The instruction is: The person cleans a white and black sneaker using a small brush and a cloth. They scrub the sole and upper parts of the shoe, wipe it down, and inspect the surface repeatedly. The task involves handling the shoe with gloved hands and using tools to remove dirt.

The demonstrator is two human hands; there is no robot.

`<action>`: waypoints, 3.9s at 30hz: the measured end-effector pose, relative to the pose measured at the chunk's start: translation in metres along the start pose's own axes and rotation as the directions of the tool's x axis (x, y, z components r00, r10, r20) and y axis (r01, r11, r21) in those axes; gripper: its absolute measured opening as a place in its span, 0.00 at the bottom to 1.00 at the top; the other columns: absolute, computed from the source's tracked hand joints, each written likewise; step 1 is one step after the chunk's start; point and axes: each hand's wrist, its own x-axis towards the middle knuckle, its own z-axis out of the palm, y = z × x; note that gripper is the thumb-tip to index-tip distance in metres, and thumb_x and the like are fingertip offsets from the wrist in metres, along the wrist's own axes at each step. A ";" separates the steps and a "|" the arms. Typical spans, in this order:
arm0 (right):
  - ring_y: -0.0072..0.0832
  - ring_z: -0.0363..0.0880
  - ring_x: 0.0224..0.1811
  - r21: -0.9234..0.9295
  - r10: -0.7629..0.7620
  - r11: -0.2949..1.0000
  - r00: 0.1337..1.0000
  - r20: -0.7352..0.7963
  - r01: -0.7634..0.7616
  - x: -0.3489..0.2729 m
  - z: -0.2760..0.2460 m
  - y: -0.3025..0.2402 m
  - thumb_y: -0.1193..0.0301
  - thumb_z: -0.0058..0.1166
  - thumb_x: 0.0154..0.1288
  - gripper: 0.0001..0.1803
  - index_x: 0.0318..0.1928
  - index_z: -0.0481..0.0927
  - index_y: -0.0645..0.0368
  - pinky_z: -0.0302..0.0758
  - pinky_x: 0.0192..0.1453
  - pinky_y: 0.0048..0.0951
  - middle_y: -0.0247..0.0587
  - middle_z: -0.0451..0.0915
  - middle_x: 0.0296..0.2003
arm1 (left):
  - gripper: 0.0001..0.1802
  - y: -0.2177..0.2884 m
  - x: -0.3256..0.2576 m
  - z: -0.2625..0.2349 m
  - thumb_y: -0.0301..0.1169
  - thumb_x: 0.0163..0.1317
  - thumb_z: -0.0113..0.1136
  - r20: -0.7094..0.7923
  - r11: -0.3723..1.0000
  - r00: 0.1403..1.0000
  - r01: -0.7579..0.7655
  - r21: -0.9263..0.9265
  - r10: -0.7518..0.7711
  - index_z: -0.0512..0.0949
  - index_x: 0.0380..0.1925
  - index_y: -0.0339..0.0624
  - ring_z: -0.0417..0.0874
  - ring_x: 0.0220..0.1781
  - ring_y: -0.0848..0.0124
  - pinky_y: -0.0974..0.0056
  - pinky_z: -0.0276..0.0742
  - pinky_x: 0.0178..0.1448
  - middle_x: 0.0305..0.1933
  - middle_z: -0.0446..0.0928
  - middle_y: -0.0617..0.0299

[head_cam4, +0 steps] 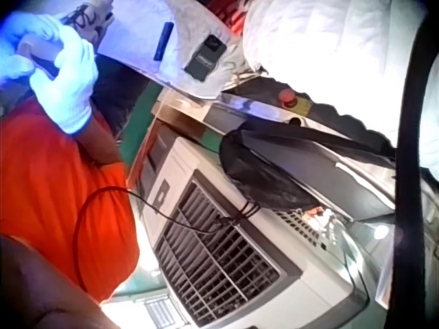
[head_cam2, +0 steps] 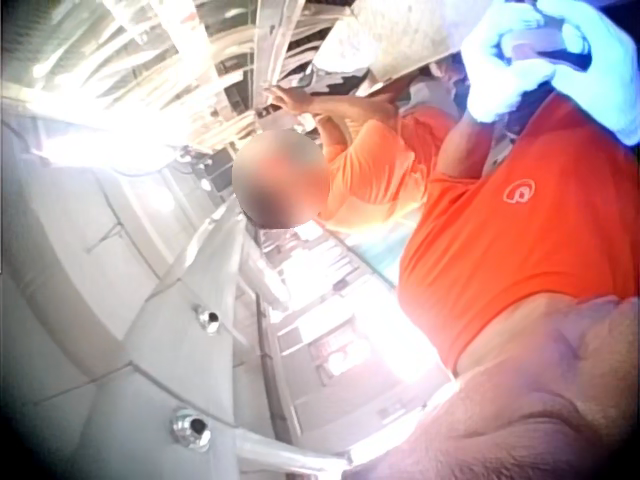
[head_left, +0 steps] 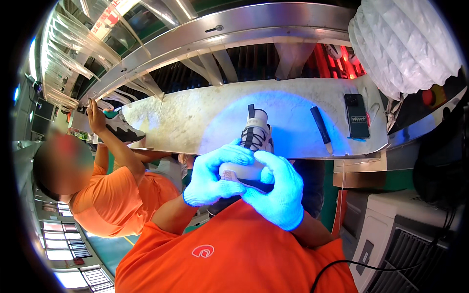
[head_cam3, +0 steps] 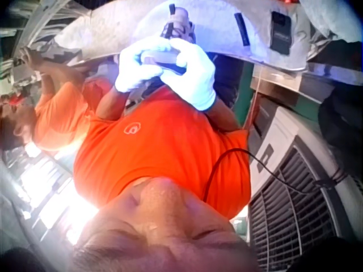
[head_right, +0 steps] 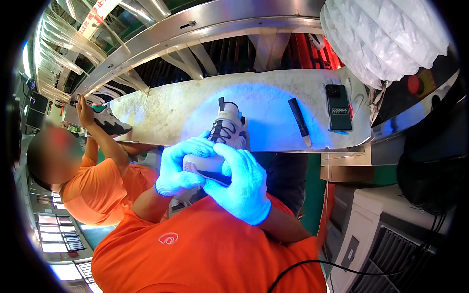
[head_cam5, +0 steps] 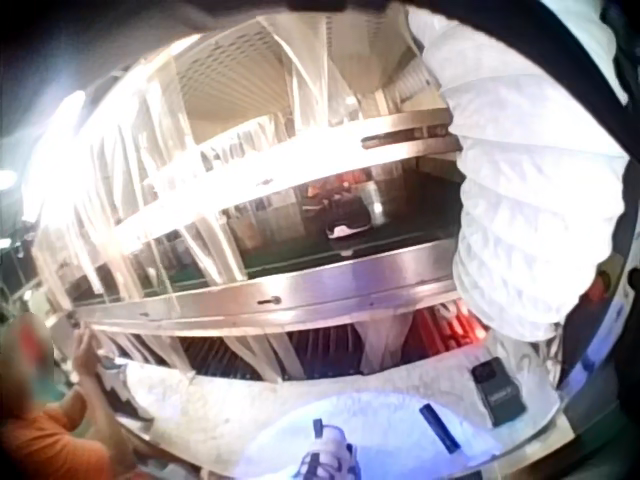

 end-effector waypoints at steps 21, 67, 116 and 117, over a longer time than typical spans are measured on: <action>0.42 0.85 0.41 0.005 -0.095 0.995 0.995 -0.016 0.095 -0.002 0.040 0.021 0.57 0.91 0.50 0.45 0.67 0.82 0.57 0.86 0.44 0.43 0.43 0.82 0.43 | 0.33 0.015 -0.010 -0.017 0.35 0.53 0.93 -0.155 0.978 0.966 0.199 -0.058 -0.206 0.83 0.53 0.36 0.84 0.71 0.60 0.50 0.80 0.78 0.63 0.86 0.48; 0.35 0.81 0.41 0.126 0.042 0.991 0.994 0.098 -0.054 0.002 0.059 0.041 0.64 0.90 0.50 0.43 0.67 0.82 0.57 0.84 0.46 0.37 0.39 0.79 0.45 | 0.35 0.041 0.007 -0.046 0.35 0.49 0.94 -0.136 0.820 0.947 0.321 0.474 -0.293 0.85 0.55 0.37 0.90 0.59 0.66 0.58 0.88 0.65 0.60 0.88 0.55; 0.37 0.86 0.45 0.079 0.040 0.995 0.980 0.193 -0.056 0.016 0.081 0.097 0.62 0.89 0.51 0.42 0.65 0.80 0.56 0.86 0.48 0.41 0.41 0.84 0.49 | 0.47 0.034 0.049 -0.119 0.52 0.67 0.78 -0.063 0.576 0.618 0.761 0.299 -0.784 0.77 0.78 0.33 0.85 0.68 0.63 0.60 0.78 0.75 0.68 0.87 0.50; 0.38 0.86 0.45 0.058 0.029 0.997 0.981 0.192 -0.041 0.015 0.086 0.094 0.62 0.89 0.52 0.42 0.65 0.80 0.56 0.86 0.48 0.41 0.41 0.84 0.49 | 0.47 0.028 0.050 -0.120 0.54 0.67 0.77 -0.068 0.549 0.607 0.756 0.357 -0.792 0.78 0.78 0.33 0.85 0.67 0.64 0.61 0.78 0.73 0.68 0.87 0.50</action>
